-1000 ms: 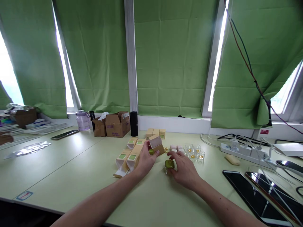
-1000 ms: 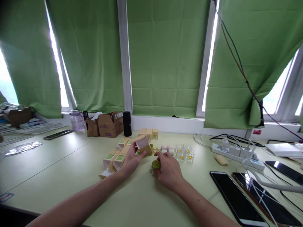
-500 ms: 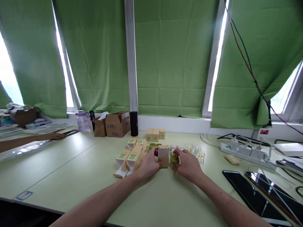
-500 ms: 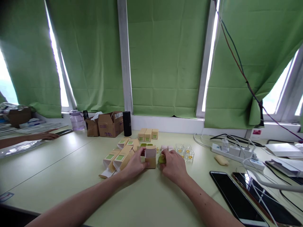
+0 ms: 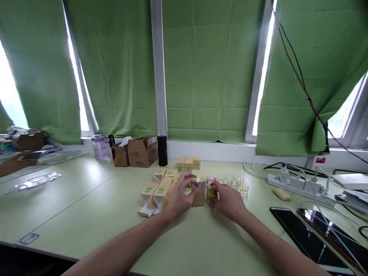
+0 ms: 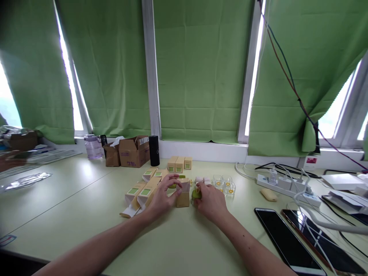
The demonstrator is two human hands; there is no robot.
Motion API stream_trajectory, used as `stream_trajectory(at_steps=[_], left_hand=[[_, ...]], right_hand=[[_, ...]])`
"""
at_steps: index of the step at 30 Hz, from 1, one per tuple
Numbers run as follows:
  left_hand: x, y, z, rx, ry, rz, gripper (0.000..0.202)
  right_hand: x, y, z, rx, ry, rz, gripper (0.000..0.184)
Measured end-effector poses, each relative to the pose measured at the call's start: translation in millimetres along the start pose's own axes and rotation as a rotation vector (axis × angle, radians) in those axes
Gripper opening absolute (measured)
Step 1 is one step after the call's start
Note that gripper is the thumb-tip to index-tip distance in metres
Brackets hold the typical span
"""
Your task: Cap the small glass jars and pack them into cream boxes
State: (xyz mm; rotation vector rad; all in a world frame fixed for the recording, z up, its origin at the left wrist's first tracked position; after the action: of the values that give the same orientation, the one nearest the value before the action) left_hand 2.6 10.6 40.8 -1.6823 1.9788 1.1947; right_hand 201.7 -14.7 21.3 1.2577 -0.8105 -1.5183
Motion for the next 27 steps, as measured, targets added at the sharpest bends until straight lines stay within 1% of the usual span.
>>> stream_trajectory(at_steps=[3, 8, 12, 15, 20, 23, 27], left_hand=[[1, -3.3, 2, -0.017, 0.027, 0.012, 0.011], [-1, -6.6, 14, -0.009, 0.051, -0.006, 0.017], [-3, -5.0, 23, 0.029, 0.163, -0.057, 0.022], [-5, -4.4, 25, 0.122, 0.249, -0.04, 0.029], [-6, -2.4, 26, 0.256, 0.337, -0.036, 0.042], [-5, -2.0, 28, 0.268, 0.349, -0.034, 0.048], [-4, -2.6, 27, 0.265, 0.332, -0.013, 0.053]], right_hand=[[1, 0, 1, 0.007, 0.006, -0.004, 0.045], [1, -1, 1, 0.006, 0.006, -0.002, 0.047], [1, -1, 1, 0.007, 0.01, 0.002, 0.049], [1, 0, 2, 0.013, 0.003, 0.012, 0.05], [2, 0, 3, 0.014, -0.002, 0.018, 0.05], [2, -1, 2, 0.016, 0.002, 0.008, 0.05], [0, -4, 0, 0.008, 0.007, 0.01, 0.049]])
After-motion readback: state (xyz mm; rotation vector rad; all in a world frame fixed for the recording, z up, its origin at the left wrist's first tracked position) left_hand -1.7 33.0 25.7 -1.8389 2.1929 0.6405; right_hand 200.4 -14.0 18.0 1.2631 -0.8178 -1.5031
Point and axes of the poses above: each hand's wrist, its own x-axis away from the middle knuckle, its own y-axis out of the back of the hand, z = x × y, the point moved 4 cm from there along -x, towards the middle knuckle
